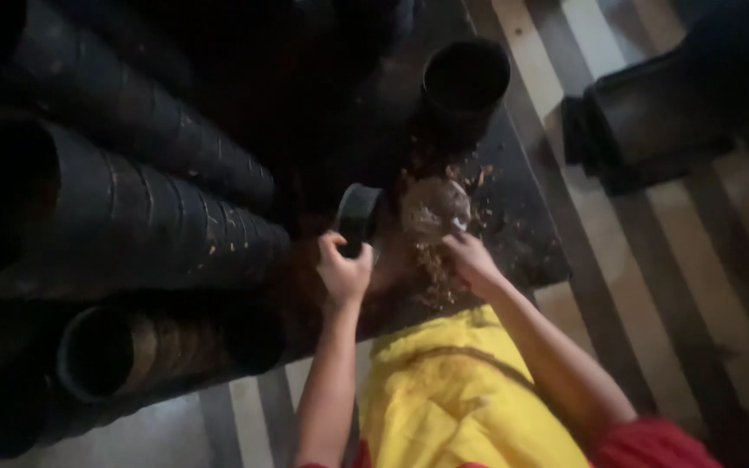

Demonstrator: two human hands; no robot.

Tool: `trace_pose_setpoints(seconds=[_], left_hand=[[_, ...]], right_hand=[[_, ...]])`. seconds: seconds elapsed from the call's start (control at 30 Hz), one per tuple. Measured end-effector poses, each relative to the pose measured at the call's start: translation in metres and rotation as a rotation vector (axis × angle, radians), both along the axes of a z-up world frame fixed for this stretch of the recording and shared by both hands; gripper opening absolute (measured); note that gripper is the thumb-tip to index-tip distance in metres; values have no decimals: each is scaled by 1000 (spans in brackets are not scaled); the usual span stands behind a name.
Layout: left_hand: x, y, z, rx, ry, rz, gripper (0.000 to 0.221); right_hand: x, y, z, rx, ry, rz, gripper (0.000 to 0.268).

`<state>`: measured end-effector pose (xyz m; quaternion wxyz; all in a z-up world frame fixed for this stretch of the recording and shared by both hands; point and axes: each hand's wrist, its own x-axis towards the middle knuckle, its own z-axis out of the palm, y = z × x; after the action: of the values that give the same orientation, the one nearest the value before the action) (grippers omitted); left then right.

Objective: Scraping residue from the inside of cylindrical metal containers using a metal scraper tool.

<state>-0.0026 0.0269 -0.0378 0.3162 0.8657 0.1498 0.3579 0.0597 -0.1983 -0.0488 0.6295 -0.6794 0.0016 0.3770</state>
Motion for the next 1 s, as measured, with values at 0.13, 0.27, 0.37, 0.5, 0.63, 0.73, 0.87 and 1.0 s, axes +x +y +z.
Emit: trace_pose_setpoints(seconds=[0.13,0.27,0.37,0.5,0.63,0.73,0.87,1.0], left_hand=[[-1,-32,47,204,-118,-420,47],[11,-20,30,121,-191,-265,46],[14,-5,28,98,-261,-509,43],[10,8,24,-94,-123,25,46],[12,18,-34,-605,-128,64,43],[20,35,-142,-1927,-341,44,36],[-58,57,-138,-1452,-424,45,40],[-170,94,-92,-494,213,631,46]], right_hand=[[28,6,-54,538,644,-234,32],[30,12,45,279,588,-530,31],[28,-14,39,142,486,-271,28],[18,-31,-10,667,753,-352,31],[-26,-33,24,871,927,193,31],[-29,-37,24,788,813,256,31],[-18,-68,31,266,663,118,21],[10,-102,20,128,414,-155,26]])
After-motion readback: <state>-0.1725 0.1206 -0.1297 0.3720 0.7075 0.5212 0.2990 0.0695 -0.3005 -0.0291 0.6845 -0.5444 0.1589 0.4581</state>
